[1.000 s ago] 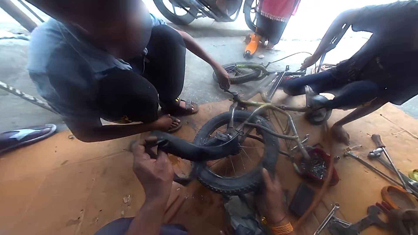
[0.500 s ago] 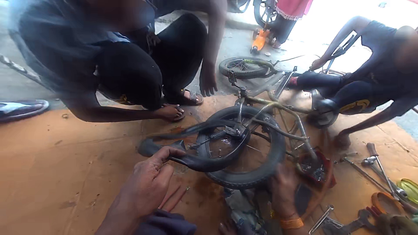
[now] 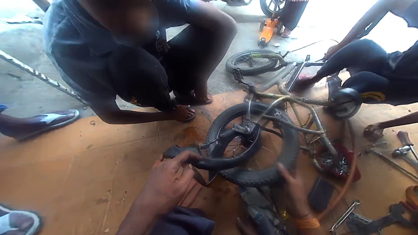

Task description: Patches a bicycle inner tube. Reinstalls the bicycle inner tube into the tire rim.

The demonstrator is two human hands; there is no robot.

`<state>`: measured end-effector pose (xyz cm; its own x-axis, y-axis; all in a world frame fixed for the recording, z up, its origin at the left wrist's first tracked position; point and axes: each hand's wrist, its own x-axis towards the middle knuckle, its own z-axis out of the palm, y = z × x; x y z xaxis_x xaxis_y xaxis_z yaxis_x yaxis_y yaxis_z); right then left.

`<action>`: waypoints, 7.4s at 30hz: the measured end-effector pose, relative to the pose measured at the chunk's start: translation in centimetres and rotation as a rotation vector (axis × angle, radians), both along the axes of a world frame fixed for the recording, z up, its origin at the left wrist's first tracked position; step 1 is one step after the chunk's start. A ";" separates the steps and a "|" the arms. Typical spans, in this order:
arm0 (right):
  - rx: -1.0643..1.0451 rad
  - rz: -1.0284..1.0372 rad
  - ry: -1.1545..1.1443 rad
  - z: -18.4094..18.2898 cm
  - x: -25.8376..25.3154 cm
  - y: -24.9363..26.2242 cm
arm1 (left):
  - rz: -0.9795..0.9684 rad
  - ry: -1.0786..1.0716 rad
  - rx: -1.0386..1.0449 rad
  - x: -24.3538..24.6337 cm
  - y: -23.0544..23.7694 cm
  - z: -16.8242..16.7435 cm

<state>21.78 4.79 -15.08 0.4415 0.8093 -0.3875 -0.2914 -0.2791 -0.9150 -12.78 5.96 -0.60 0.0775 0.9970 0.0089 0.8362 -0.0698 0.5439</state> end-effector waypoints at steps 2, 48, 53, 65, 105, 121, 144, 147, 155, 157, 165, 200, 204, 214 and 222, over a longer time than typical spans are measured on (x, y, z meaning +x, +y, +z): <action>-0.013 -0.104 -0.091 0.5 1.9 1.0 | 0.040 0.010 -0.007 0.1 -0.4 0.3; 0.462 -0.233 -0.309 6.7 1.7 5.7 | 0.142 -1.007 -0.180 1.0 5.8 -16.9; 0.477 -0.268 -0.265 7.8 2.3 -1.5 | 0.146 -0.839 -0.222 1.2 5.4 -16.6; 0.270 0.136 0.375 9.1 -3.6 -2.6 | 0.322 0.035 -0.354 8.1 10.1 -14.8; 0.096 0.748 -1.430 4.0 -1.6 0.1 | -0.595 0.299 -0.274 7.2 5.8 -13.9; 0.286 0.540 -1.536 4.8 -2.6 0.0 | -0.096 -0.094 0.265 4.2 2.7 -16.2; 0.136 0.961 -1.564 5.2 -5.1 2.4 | -0.540 0.004 0.186 4.2 4.5 -15.5; 0.019 1.143 -1.542 4.9 -4.2 3.1 | -0.599 0.142 -0.015 5.0 4.5 -14.4; 0.033 1.235 -1.524 4.9 -1.2 5.5 | -0.623 0.232 0.006 6.9 4.8 -13.6; 0.075 1.301 -1.502 5.2 -0.1 6.0 | -0.635 0.254 -0.016 7.0 5.1 -12.9; 0.057 1.607 -1.479 6.6 -1.2 5.8 | -0.700 0.472 -0.231 6.7 6.9 -11.4; -0.092 1.688 -1.452 9.7 -1.8 7.3 | -0.732 0.486 -0.829 16.7 10.4 -4.6; -0.047 1.703 -1.365 9.7 -2.3 6.9 | -0.722 0.524 -0.857 17.2 9.9 -5.4; -0.040 1.641 -1.307 9.0 -2.9 6.8 | -0.661 0.209 -0.838 15.7 8.8 -6.7; -0.070 1.685 -1.377 9.5 -2.6 6.7 | -0.568 0.060 -0.782 14.3 8.0 -9.4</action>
